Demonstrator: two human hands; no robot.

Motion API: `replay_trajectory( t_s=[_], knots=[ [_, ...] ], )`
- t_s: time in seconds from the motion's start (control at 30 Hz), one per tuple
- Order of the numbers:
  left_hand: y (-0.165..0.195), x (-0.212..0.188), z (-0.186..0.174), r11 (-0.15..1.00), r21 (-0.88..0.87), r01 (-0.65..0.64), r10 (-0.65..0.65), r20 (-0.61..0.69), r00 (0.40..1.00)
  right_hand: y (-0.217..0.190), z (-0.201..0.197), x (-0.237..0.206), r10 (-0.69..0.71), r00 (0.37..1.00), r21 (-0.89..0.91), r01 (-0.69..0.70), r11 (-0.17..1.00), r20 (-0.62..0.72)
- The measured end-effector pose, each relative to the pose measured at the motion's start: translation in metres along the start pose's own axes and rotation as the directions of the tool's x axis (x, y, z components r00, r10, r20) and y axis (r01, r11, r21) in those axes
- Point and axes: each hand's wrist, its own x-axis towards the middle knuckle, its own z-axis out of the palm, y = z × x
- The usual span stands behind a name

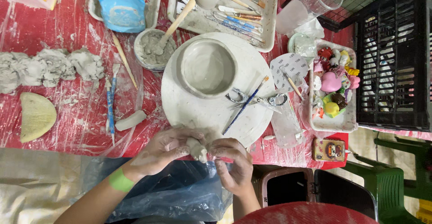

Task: The person shapes a small piece of clay by hand on a round bat, pinching and forming it into a small figure. They briefly use a brush on the clay and continue pressing and shaping it with both hands.

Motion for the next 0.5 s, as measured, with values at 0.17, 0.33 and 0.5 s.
replay_trajectory(
  t_s=[0.17,0.33,0.5],
  knots=[
    [-0.008,0.003,0.0,0.98,-0.201,0.01,-0.004,0.033,0.999,-0.008,0.011,0.006,-0.134,0.988,-0.149,0.121,0.981,-0.078],
    [-0.006,0.001,0.004,0.981,-0.192,0.02,-0.02,0.003,1.0,-0.016,0.017,0.014,-0.228,0.97,-0.346,0.186,0.92,-0.084],
    [0.0,0.003,0.008,0.981,-0.187,0.051,-0.053,-0.008,0.999,-0.021,0.021,0.017,-0.114,0.986,-0.176,0.092,0.98,-0.119]
  ],
)
